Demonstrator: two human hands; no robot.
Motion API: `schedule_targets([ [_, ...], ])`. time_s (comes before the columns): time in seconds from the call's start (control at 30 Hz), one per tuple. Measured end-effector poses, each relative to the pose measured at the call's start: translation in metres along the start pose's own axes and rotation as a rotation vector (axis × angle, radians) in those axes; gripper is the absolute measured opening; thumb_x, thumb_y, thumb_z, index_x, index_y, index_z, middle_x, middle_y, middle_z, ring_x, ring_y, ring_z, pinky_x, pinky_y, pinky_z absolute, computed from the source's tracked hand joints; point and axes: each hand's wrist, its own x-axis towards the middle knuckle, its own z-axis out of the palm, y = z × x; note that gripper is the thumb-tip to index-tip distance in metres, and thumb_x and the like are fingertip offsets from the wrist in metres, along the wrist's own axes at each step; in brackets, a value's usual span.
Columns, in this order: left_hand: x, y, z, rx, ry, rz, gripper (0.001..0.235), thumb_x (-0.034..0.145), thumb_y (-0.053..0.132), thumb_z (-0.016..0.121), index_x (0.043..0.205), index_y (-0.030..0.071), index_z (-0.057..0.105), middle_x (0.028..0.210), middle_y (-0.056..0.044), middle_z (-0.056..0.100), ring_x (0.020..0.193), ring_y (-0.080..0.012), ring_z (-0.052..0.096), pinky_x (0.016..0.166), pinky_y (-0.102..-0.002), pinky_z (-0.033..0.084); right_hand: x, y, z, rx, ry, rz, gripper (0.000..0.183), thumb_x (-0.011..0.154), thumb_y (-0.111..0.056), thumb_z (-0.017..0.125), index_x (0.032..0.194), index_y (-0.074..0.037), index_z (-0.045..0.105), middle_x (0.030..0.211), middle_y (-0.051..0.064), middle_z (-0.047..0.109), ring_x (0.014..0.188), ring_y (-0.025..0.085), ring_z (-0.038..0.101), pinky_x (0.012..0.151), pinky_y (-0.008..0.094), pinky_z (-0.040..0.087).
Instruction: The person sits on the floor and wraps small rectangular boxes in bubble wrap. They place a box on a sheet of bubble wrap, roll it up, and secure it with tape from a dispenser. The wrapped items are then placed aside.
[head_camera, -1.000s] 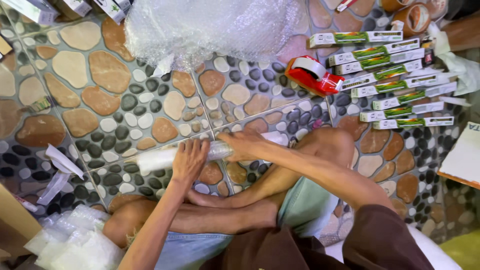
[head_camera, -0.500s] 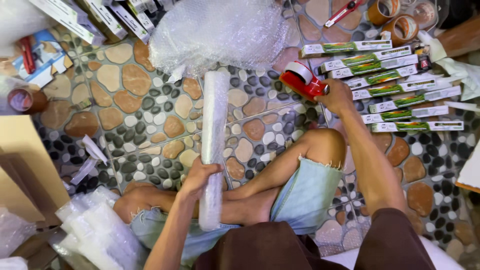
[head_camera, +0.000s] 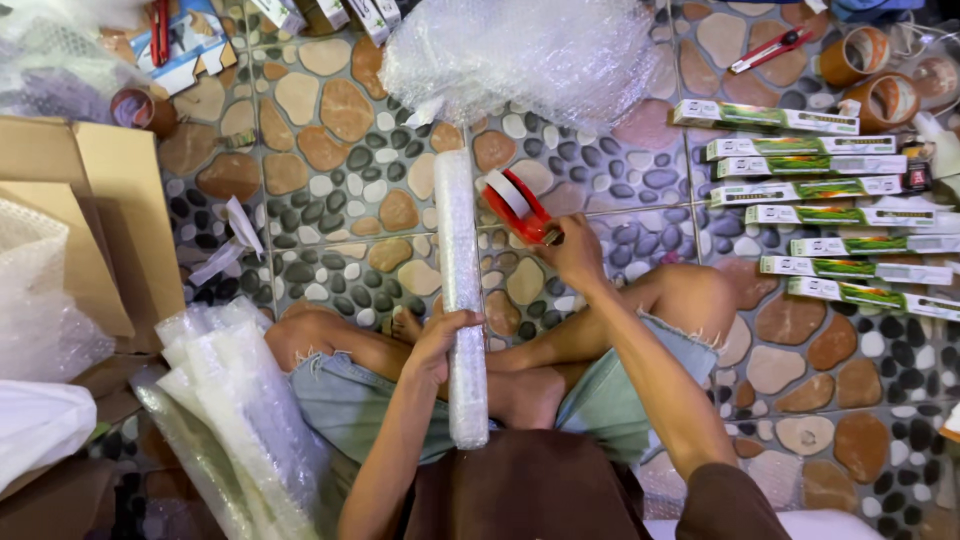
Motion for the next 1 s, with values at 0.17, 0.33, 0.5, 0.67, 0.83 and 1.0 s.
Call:
schedule_targets([
  [0.17, 0.0, 0.002, -0.01, 0.021, 0.002, 0.069, 0.071, 0.068, 0.01, 0.087, 0.129, 0.008, 0.051, 0.096, -0.019, 0.059, 0.081, -0.033, 0.064, 0.062, -0.05, 0.054, 0.024, 0.016, 0.043, 0.009, 0.035, -0.067, 0.021, 0.091, -0.036, 0.083, 0.099, -0.017, 0.079, 0.102, 0.012, 0.068, 0.106, 0.04, 0.07, 0.095, 0.05, 0.056],
  [0.33, 0.012, -0.01, -0.02, -0.001, -0.03, 0.021, 0.066, 0.068, 0.008, 0.085, 0.126, 0.003, 0.057, 0.088, -0.016, 0.062, 0.073, -0.0295, 0.067, 0.057, -0.044, 0.058, -0.012, 0.008, 0.025, 0.486, 0.074, 0.16, 0.022, 0.087, -0.025, 0.072, 0.09, -0.003, 0.069, 0.127, 0.018, 0.069, 0.12, 0.038, 0.066, 0.105, 0.048, 0.051],
  [0.5, 0.045, -0.047, -0.033, -0.028, -0.038, -0.014, 0.072, 0.067, 0.007, 0.089, 0.132, 0.004, 0.059, 0.089, -0.019, 0.066, 0.071, -0.0325, 0.068, 0.055, -0.048, 0.059, -0.005, 0.026, 0.022, 0.307, 0.005, 0.252, 0.02, 0.093, -0.027, 0.081, 0.098, -0.009, 0.073, 0.098, 0.014, 0.075, 0.099, 0.032, 0.075, 0.087, 0.043, 0.062],
  [0.67, 0.027, -0.023, -0.018, -0.007, -0.034, -0.005, 0.078, 0.065, 0.007, 0.091, 0.136, 0.004, 0.059, 0.092, -0.02, 0.067, 0.074, -0.0337, 0.069, 0.056, -0.05, 0.06, 0.003, -0.002, -0.01, -0.396, -0.153, 0.428, 0.026, 0.088, -0.046, 0.078, 0.109, -0.03, 0.079, 0.108, 0.019, 0.077, 0.114, 0.041, 0.072, 0.099, 0.051, 0.056],
  [0.83, 0.048, -0.043, -0.012, 0.105, -0.069, 0.071, 0.071, 0.065, 0.005, 0.091, 0.131, 0.0, 0.063, 0.096, -0.018, 0.065, 0.079, -0.0305, 0.068, 0.059, -0.045, 0.055, -0.034, -0.097, -0.018, 0.723, -0.145, 0.01, 0.026, 0.094, -0.029, 0.085, 0.094, -0.007, 0.07, 0.067, 0.007, 0.07, 0.051, 0.012, 0.065, 0.048, 0.02, 0.046],
  [1.0, 0.008, -0.035, -0.002, 0.03, -0.116, -0.019, 0.084, 0.064, 0.009, 0.092, 0.14, 0.0, 0.056, 0.1, -0.02, 0.065, 0.083, -0.0324, 0.067, 0.065, -0.047, 0.058, -0.022, -0.101, 0.004, 0.573, -0.195, 0.003, 0.054, 0.08, -0.039, 0.097, 0.094, -0.004, 0.059, 0.068, 0.008, 0.067, 0.054, 0.013, 0.06, 0.046, 0.022, 0.043],
])
